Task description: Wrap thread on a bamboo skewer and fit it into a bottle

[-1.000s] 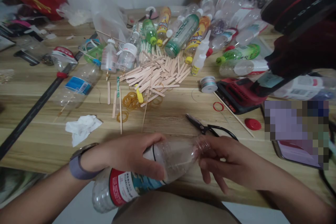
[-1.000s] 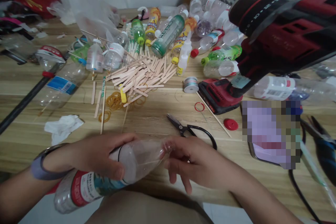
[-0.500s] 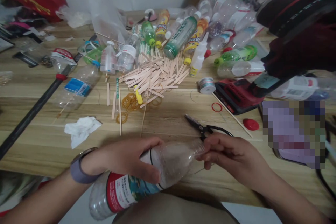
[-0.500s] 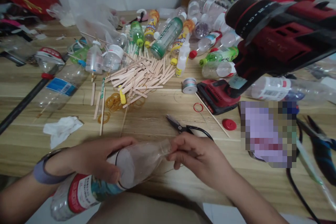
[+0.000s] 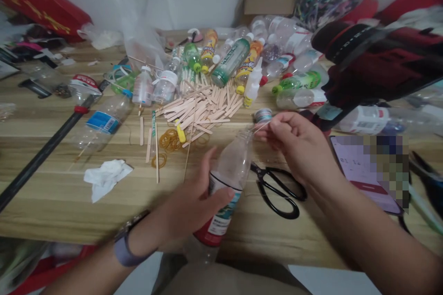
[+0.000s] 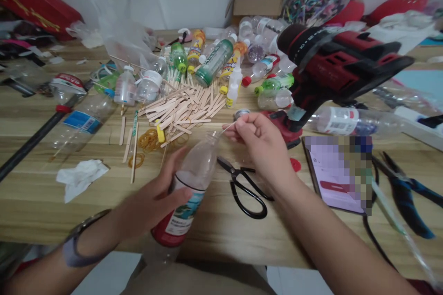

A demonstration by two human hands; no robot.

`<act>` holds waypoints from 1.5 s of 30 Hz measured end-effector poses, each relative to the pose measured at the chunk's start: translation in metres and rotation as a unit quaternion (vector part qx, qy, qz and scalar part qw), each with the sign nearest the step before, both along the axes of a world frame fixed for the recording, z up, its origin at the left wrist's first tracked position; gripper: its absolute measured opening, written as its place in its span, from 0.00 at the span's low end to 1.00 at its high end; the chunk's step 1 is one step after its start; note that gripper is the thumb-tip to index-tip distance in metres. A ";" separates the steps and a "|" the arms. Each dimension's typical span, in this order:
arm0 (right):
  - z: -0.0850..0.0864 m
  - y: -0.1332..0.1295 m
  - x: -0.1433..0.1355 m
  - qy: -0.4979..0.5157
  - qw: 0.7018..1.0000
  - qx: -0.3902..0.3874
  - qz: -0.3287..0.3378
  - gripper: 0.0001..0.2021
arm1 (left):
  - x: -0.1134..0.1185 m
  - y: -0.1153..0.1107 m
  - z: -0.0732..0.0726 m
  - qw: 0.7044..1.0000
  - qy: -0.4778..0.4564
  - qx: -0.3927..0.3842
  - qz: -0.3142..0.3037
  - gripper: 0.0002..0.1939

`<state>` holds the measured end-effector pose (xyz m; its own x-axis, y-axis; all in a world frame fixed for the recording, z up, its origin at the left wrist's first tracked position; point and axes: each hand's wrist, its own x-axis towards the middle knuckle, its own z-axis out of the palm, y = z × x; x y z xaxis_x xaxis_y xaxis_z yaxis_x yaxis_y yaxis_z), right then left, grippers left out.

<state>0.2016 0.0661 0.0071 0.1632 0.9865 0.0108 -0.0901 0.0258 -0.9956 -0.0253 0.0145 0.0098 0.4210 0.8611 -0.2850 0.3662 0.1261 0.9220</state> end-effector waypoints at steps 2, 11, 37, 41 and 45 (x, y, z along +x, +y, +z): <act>0.001 0.017 -0.008 0.031 0.999 -0.012 0.010 0.10 | 0.011 -0.005 -0.002 1.000 0.014 -0.003 0.016 0.48; 0.004 0.059 -0.048 0.097 0.975 -0.125 0.158 0.13 | 0.055 -0.030 -0.018 0.994 -0.063 -0.042 0.073 0.56; 0.022 -0.043 -0.005 -0.379 0.892 0.057 0.238 0.18 | 0.017 0.012 -0.014 0.919 -0.230 -0.034 0.319 0.13; 0.005 -0.106 0.013 -0.629 0.732 0.134 0.223 0.35 | 0.012 0.009 -0.005 0.896 -0.266 -0.054 0.352 0.17; -0.013 -0.112 0.023 -0.690 0.689 0.145 0.168 0.36 | 0.007 0.006 0.004 0.869 -0.288 -0.019 0.402 0.18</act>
